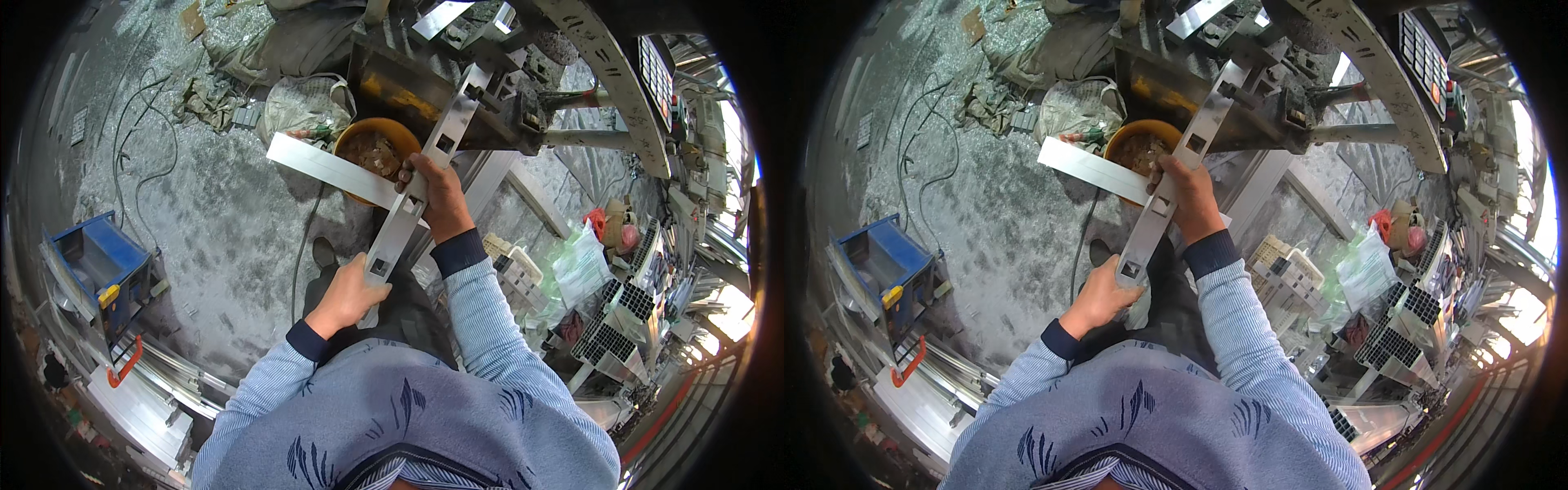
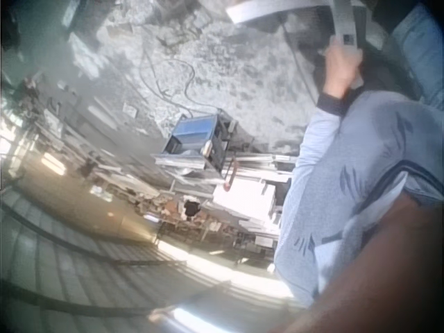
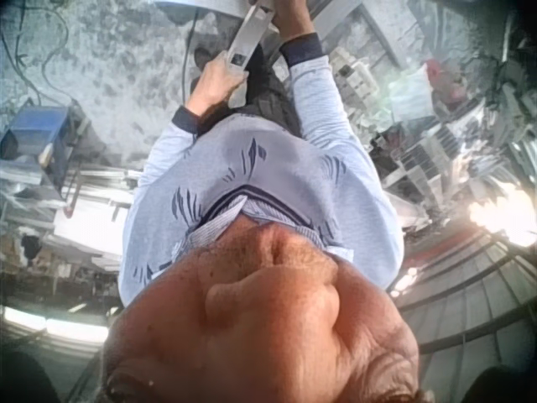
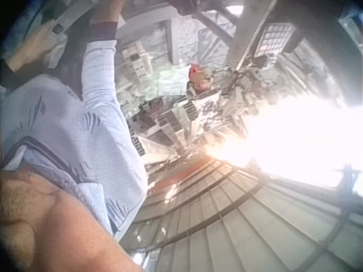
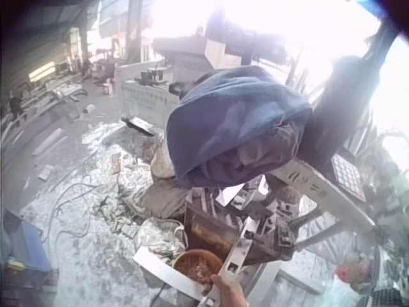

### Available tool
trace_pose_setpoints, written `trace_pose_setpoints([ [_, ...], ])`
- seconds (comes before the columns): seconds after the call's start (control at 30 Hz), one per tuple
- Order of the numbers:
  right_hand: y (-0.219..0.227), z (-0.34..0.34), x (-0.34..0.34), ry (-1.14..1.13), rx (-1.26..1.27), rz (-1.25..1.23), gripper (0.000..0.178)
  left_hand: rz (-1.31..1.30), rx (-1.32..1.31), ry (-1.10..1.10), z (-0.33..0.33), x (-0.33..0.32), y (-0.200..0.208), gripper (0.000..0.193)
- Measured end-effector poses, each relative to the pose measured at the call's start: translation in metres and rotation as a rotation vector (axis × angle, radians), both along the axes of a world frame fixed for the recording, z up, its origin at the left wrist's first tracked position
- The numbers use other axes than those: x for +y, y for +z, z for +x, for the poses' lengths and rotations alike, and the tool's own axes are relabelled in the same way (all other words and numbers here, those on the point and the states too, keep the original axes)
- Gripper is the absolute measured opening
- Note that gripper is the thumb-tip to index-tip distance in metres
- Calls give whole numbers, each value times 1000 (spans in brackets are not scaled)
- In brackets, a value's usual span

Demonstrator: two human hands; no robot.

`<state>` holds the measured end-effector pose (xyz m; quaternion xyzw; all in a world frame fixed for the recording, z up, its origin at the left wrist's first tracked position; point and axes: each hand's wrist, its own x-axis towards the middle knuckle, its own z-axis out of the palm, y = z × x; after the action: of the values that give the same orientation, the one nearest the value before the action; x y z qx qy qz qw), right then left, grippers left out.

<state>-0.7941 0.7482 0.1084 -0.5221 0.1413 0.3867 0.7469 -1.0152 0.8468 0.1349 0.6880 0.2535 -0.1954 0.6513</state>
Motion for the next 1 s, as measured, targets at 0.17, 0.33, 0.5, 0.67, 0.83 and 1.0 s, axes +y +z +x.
trace_pose_setpoints([
  [0.17,-14,17,-10,26,-55,-27,28,-20,57,1,7,1,3,43],
  [0.33,-19,69,-57,-125,-322,-284,47,37,37,-19,5,0,0,44],
  [0.5,-12,139,-116,59,-1085,-1153,56,30,26,-8,3,-2,-4,42],
  [0.67,-10,158,-134,191,-1182,-1387,59,7,77,-21,3,-2,-5,38],
  [0.83,-8,156,-131,279,-1093,-1485,59,-20,76,-6,2,-2,-8,38],
  [1.0,-6,155,-128,284,-1044,-1483,61,-29,67,19,1,-2,-7,41],
])
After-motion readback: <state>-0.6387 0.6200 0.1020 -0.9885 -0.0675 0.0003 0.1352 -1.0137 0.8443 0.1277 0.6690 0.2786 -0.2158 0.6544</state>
